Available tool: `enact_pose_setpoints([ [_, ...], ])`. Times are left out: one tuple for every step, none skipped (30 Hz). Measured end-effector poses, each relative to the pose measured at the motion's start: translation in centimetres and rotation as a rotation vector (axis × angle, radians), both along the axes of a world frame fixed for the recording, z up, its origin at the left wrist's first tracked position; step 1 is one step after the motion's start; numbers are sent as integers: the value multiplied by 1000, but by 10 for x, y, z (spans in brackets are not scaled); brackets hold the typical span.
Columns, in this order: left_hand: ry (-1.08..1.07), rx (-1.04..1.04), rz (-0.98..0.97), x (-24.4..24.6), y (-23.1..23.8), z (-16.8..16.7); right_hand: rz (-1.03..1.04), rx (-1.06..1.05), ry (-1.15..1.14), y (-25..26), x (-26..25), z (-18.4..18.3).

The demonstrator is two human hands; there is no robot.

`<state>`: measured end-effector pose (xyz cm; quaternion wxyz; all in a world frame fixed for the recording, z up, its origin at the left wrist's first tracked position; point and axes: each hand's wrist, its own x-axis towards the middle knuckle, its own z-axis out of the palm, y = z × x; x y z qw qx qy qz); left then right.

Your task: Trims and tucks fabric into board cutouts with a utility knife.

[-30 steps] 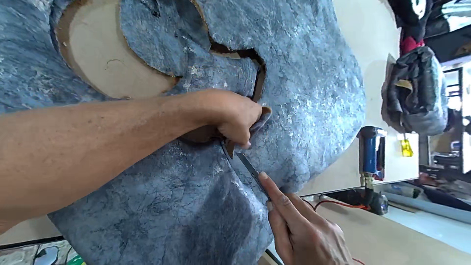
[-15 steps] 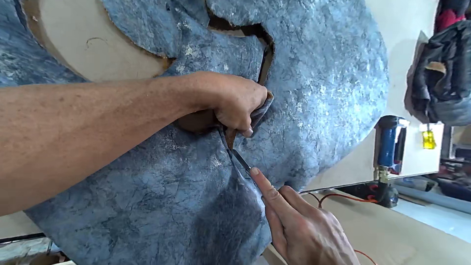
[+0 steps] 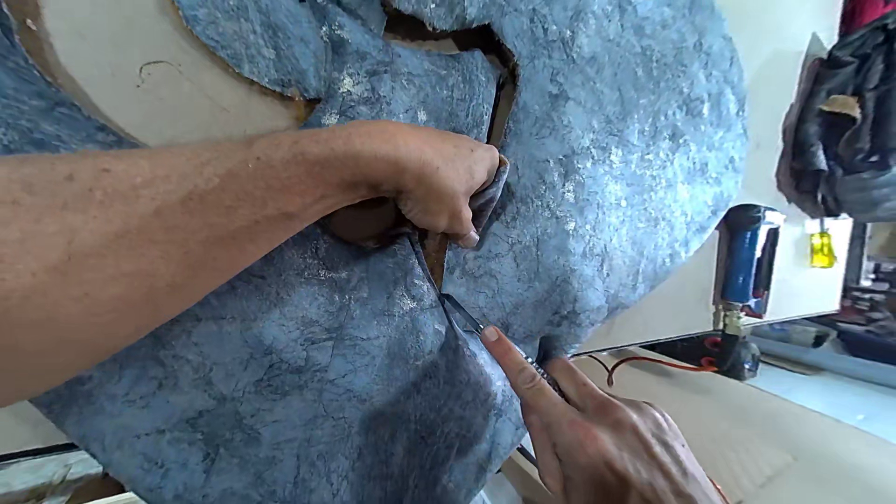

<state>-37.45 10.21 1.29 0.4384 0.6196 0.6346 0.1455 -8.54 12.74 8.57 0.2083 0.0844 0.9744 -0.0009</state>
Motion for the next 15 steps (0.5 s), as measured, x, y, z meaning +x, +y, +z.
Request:
enact_pose_setpoints([
  [-11, -7, 7, 1, 0, 0, -7, 5, -10, 0, 2, 1],
  [-12, -13, 14, 0, 0, 1, -16, 14, -22, 0, 5, 3],
  [-18, -17, 22, 0, 0, 2, -34, 15, -37, 1, 9, 5],
  [-33, -19, 24, 1, 0, 2, -55, 5, -51, 3, 13, 7],
  [-47, -18, 28, 1, 0, 1, -73, -17, -58, 5, 16, 9],
  [-64, -24, 34, -1, 1, 1, -93, -49, -54, 6, 18, 11],
  [-89, -28, 39, -2, 1, -1, -118, -80, -31, 8, 20, 13],
  [-114, -32, 35, -2, 2, -3, -145, -108, 8, 10, 22, 16],
  [-132, -28, 34, -4, 2, -5, -173, -136, 69, 13, 23, 18],
  [-140, -32, 37, -4, 2, -5, -197, -160, 128, 16, 25, 21],
  [-149, -52, 63, -2, 1, -4, -215, -186, 183, 18, 26, 24],
  [-162, -74, 114, 3, -2, -2, -222, -208, 230, 19, 28, 27],
  [-173, -88, 177, 9, -5, 0, -219, -215, 266, 19, 29, 28],
  [-179, -96, 226, 14, -9, 2, -210, -207, 292, 18, 30, 26],
  [-167, -97, 264, 19, -14, 1, -203, -190, 302, 17, 31, 23],
])
